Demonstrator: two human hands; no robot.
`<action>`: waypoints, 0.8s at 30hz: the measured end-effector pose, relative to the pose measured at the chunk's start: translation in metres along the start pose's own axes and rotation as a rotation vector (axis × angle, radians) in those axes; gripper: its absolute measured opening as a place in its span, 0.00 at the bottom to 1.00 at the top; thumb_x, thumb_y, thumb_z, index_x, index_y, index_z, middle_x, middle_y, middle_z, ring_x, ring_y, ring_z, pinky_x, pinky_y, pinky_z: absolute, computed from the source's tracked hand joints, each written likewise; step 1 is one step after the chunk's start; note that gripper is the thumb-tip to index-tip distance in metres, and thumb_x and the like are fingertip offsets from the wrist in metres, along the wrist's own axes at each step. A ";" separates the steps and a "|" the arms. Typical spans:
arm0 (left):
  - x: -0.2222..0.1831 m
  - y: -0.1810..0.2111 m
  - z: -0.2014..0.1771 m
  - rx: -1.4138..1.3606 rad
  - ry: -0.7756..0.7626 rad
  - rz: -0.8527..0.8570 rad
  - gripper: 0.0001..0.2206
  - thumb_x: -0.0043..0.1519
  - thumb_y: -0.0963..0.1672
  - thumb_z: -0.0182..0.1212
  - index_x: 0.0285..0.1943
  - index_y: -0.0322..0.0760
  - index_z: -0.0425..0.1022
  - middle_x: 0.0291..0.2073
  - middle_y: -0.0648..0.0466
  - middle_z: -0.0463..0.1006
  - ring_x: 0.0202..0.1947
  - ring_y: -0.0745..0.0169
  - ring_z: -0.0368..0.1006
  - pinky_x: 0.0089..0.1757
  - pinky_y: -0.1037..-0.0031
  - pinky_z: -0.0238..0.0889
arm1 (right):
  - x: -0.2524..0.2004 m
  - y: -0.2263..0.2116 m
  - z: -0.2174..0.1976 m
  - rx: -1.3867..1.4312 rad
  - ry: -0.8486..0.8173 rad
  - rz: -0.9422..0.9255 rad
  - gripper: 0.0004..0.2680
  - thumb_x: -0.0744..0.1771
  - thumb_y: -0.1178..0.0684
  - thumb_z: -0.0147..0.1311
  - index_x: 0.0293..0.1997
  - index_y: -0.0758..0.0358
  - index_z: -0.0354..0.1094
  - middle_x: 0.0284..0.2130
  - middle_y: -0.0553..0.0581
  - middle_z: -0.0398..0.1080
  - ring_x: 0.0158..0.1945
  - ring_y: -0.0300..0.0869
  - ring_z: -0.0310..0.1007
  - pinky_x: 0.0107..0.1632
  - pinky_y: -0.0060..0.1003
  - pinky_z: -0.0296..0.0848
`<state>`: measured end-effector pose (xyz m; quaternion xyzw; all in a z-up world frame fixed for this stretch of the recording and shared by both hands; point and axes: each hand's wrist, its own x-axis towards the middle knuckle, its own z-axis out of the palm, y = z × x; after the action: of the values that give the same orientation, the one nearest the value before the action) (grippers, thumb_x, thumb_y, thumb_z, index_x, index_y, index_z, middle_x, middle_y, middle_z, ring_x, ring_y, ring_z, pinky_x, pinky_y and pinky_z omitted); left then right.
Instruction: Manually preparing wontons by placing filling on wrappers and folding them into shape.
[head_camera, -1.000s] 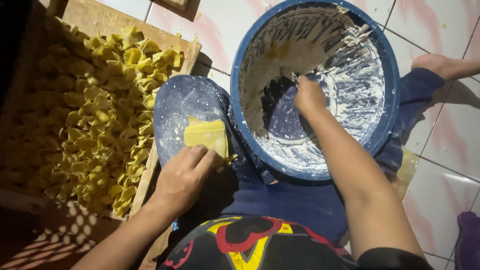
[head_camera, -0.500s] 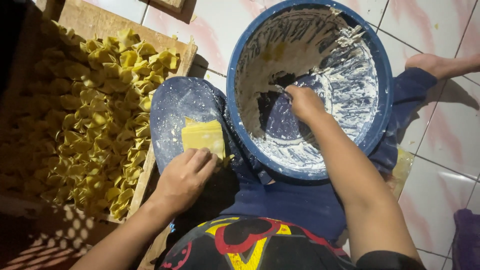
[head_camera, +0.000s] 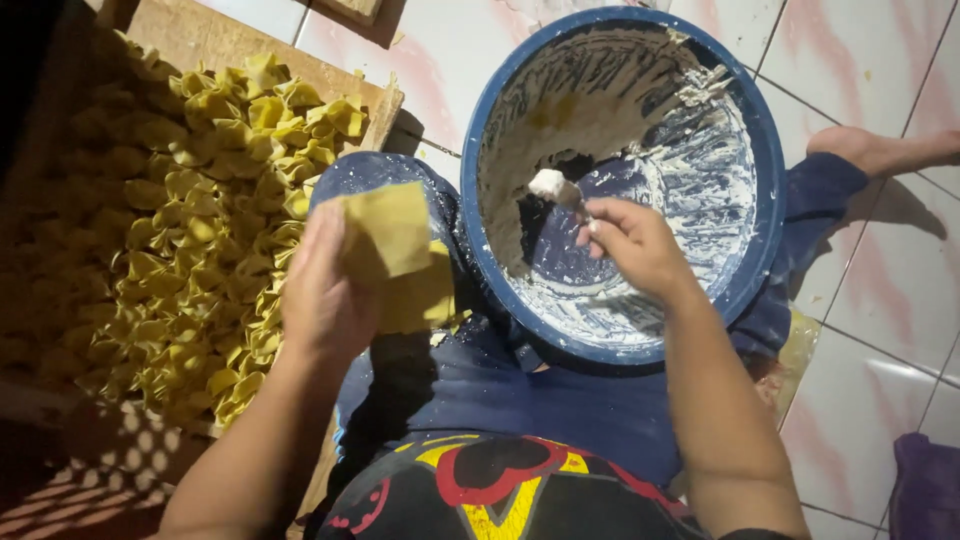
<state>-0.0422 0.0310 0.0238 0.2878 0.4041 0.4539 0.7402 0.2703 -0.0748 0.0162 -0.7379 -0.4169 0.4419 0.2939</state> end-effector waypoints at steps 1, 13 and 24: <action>0.007 -0.009 -0.002 -0.090 0.012 -0.081 0.08 0.69 0.46 0.53 0.50 0.39 0.72 0.39 0.49 0.80 0.40 0.61 0.78 0.49 0.63 0.70 | -0.005 0.001 0.005 0.042 0.028 -0.062 0.11 0.69 0.67 0.45 0.56 0.77 0.69 0.32 0.64 0.77 0.32 0.40 0.72 0.37 0.33 0.72; 0.006 -0.049 0.048 -0.417 0.020 -0.428 0.17 0.71 0.46 0.47 0.59 0.24 0.68 0.48 0.35 0.76 0.46 0.42 0.77 0.52 0.48 0.72 | -0.039 -0.039 0.069 -0.025 0.366 -0.536 0.09 0.64 0.71 0.57 0.45 0.72 0.78 0.38 0.65 0.79 0.43 0.52 0.81 0.48 0.43 0.77; 0.004 -0.016 0.065 -0.251 -0.113 -0.391 0.22 0.71 0.52 0.42 0.57 0.25 0.68 0.41 0.39 0.77 0.38 0.49 0.80 0.42 0.61 0.78 | -0.039 -0.045 0.066 -0.089 0.452 -0.719 0.05 0.66 0.61 0.62 0.43 0.72 0.75 0.34 0.66 0.75 0.34 0.52 0.77 0.32 0.38 0.73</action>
<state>0.0213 0.0238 0.0427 0.1347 0.3502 0.3317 0.8656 0.1851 -0.0836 0.0392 -0.6357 -0.5915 0.1200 0.4813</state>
